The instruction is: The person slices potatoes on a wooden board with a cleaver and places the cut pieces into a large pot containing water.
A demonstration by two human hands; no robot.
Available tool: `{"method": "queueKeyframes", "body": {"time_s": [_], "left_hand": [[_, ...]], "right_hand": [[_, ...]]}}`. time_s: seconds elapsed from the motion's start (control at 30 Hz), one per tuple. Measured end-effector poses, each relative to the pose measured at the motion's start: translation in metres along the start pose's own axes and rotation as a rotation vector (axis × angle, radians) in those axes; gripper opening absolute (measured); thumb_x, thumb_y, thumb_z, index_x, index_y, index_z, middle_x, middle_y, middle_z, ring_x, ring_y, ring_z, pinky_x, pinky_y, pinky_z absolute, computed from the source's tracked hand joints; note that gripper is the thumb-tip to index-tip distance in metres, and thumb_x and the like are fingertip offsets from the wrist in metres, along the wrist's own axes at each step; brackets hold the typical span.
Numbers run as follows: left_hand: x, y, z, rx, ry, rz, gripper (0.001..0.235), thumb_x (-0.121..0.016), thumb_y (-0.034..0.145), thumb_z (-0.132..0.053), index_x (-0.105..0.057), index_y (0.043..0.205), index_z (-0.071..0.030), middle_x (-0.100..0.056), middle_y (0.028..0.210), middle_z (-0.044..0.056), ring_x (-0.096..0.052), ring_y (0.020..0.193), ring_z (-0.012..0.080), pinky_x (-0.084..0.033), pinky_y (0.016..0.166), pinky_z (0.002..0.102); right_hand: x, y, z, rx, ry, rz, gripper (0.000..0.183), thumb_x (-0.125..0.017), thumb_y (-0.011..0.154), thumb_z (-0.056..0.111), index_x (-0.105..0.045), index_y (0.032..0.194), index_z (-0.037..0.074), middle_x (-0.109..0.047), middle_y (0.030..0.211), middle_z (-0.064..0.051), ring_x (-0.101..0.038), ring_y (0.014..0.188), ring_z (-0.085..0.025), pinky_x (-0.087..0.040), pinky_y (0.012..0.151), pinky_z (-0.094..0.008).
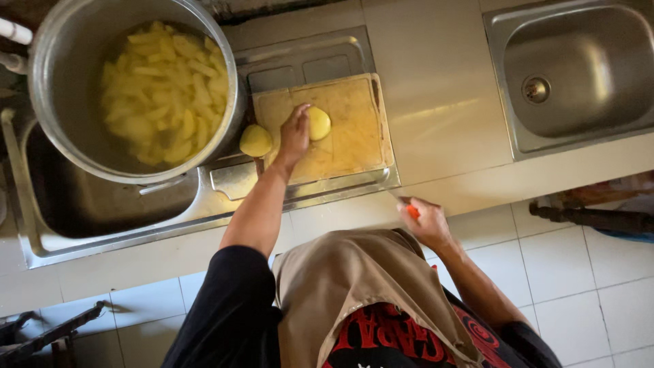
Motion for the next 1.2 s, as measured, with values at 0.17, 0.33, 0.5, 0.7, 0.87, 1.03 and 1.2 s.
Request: {"method": "queueKeyframes", "body": {"time_s": [0.17,0.33,0.5,0.7,0.87,1.03,1.2], "left_hand": [[-0.002,-0.063,-0.054,-0.018,0.149,0.01,0.029,-0.06,0.105,-0.025,-0.066,0.128,-0.009,-0.069,0.123,0.016,-0.068,0.113,0.0354,-0.055,0.1,0.041],[0.009,-0.084,-0.129,-0.174,0.439,0.113,0.066,-0.081,0.077,-0.028,-0.058,0.135,-0.007,-0.052,0.134,0.023,-0.053,0.118,0.0447,-0.046,0.098,0.055],[0.021,-0.077,-0.144,-0.166,0.554,0.299,0.078,-0.085,0.077,-0.027,-0.051,0.144,-0.005,-0.05,0.14,0.022,-0.051,0.119,0.0437,-0.047,0.097,0.052],[-0.012,-0.069,-0.137,0.094,0.404,0.207,0.07,-0.085,0.077,-0.033,-0.054,0.133,-0.004,-0.053,0.126,0.024,-0.06,0.108,0.0432,-0.054,0.089,0.049],[-0.016,-0.057,-0.114,0.195,0.367,0.168,0.053,-0.082,0.085,-0.035,-0.061,0.124,-0.005,-0.056,0.124,0.021,-0.065,0.1,0.0414,-0.055,0.087,0.049],[-0.023,-0.056,-0.1,0.189,0.31,0.069,0.046,-0.084,0.083,-0.036,-0.064,0.111,-0.006,-0.061,0.111,0.018,-0.066,0.097,0.0395,-0.056,0.083,0.048],[-0.026,-0.059,-0.106,0.248,0.31,0.03,0.046,-0.085,0.081,-0.038,-0.062,0.106,-0.006,-0.061,0.106,0.018,-0.065,0.088,0.0391,-0.056,0.077,0.049]], "right_hand": [[-0.028,0.015,-0.019,-0.154,-0.066,-0.145,0.044,-0.069,0.102,0.031,-0.055,0.076,-0.001,-0.057,0.064,-0.021,-0.055,0.053,-0.036,-0.046,0.054,-0.046],[-0.048,0.028,0.004,-0.025,-0.146,-0.073,0.016,-0.061,0.103,0.021,-0.062,0.102,0.005,-0.065,0.068,-0.019,-0.064,0.06,-0.038,-0.051,0.057,-0.048],[-0.04,0.036,0.052,-0.084,-0.098,0.12,0.072,-0.052,0.098,0.01,-0.018,0.161,0.011,-0.067,0.075,-0.022,-0.064,0.05,-0.038,-0.055,0.054,-0.052],[-0.021,0.045,0.081,-0.026,-0.194,0.155,0.086,-0.054,0.097,0.006,-0.006,0.166,0.023,-0.063,0.07,-0.02,-0.061,0.048,-0.034,-0.051,0.052,-0.051],[-0.013,0.049,0.087,0.023,-0.187,0.142,0.089,-0.053,0.095,0.003,-0.006,0.167,0.026,-0.057,0.053,-0.016,-0.057,0.045,-0.028,-0.049,0.049,-0.046],[-0.011,0.051,0.103,-0.172,-0.198,0.298,0.077,-0.045,0.105,0.006,-0.004,0.167,0.027,-0.058,0.059,-0.012,-0.057,0.047,-0.032,-0.053,0.043,-0.049],[-0.012,0.049,0.106,0.0,-0.233,0.202,0.086,-0.051,0.098,0.004,-0.006,0.166,0.03,-0.06,0.057,-0.017,-0.059,0.047,-0.034,-0.051,0.054,-0.054]]}}
Point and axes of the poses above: each hand's wrist, its own y-axis towards the middle knuckle, its own x-axis out of the back of the hand, z = x × y, the point moved 1 cm from there along y, towards the middle knuckle
